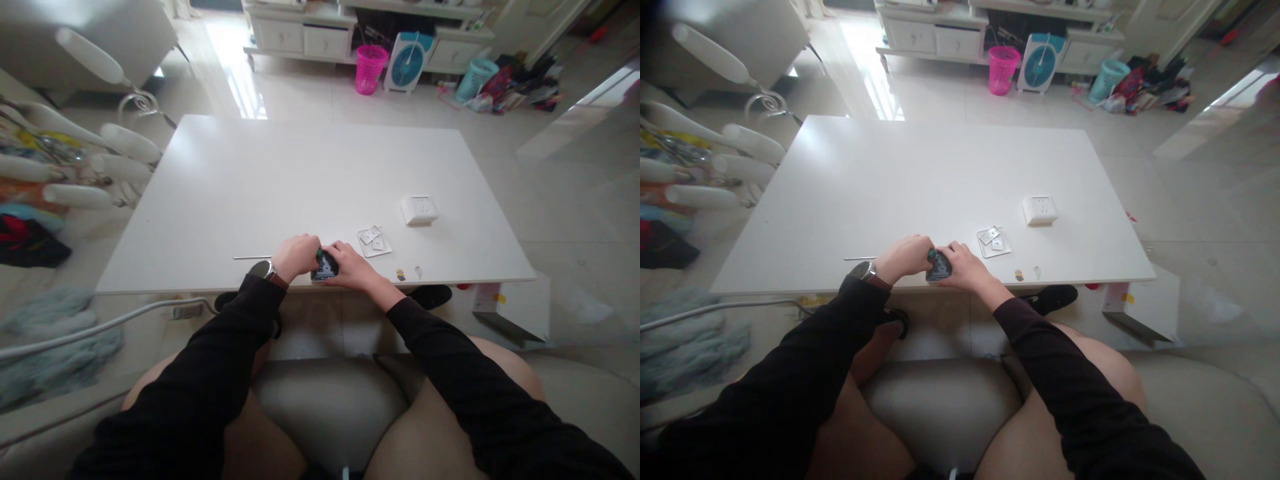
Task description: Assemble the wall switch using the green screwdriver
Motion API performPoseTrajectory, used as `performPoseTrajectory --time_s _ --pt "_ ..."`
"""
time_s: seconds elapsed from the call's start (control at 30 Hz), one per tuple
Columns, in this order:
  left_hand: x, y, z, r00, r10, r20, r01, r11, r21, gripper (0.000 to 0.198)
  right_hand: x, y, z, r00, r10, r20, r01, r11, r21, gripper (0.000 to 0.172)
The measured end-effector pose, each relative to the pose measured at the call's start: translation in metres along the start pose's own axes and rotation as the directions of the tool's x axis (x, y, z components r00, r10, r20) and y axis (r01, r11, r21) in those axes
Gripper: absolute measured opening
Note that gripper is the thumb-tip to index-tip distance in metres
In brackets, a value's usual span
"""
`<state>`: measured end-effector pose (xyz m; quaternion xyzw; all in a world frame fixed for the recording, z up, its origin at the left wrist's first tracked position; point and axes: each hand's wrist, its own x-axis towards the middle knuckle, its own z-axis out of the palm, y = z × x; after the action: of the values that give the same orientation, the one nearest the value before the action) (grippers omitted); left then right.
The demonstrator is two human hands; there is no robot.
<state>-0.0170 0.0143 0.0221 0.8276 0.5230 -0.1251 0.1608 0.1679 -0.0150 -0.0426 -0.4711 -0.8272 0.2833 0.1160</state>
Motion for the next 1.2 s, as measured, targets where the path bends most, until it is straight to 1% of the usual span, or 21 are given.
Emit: performPoseTrajectory --time_s 0.47,0.67,0.87,1.2 --pt "0.0016 0.0009 -0.0016 1.0 -0.004 0.013 0.004 1.0 -0.022 0.031 -0.0002 -0.0009 -0.0008 1.0 0.002 -0.002 -0.002 1.0 0.002 0.083" --pt "0.001 0.0039 -0.0016 0.999 -0.035 0.024 0.036 0.998 -0.041 0.033 -0.0007 -0.0012 -0.0011 1.0 0.008 0.001 -0.008 1.0 0.007 0.081" --pt "0.0001 0.003 -0.0025 1.0 -0.013 -0.015 0.013 1.0 0.003 0.033 -0.0009 -0.0041 -0.0024 1.0 0.013 0.008 -0.013 1.0 -0.005 0.083" --pt "-0.0011 0.0045 -0.0016 0.999 -0.031 -0.008 0.031 0.999 -0.005 0.035 -0.0004 0.0 0.0 1.0 -0.002 -0.002 0.002 1.0 0.011 0.083"
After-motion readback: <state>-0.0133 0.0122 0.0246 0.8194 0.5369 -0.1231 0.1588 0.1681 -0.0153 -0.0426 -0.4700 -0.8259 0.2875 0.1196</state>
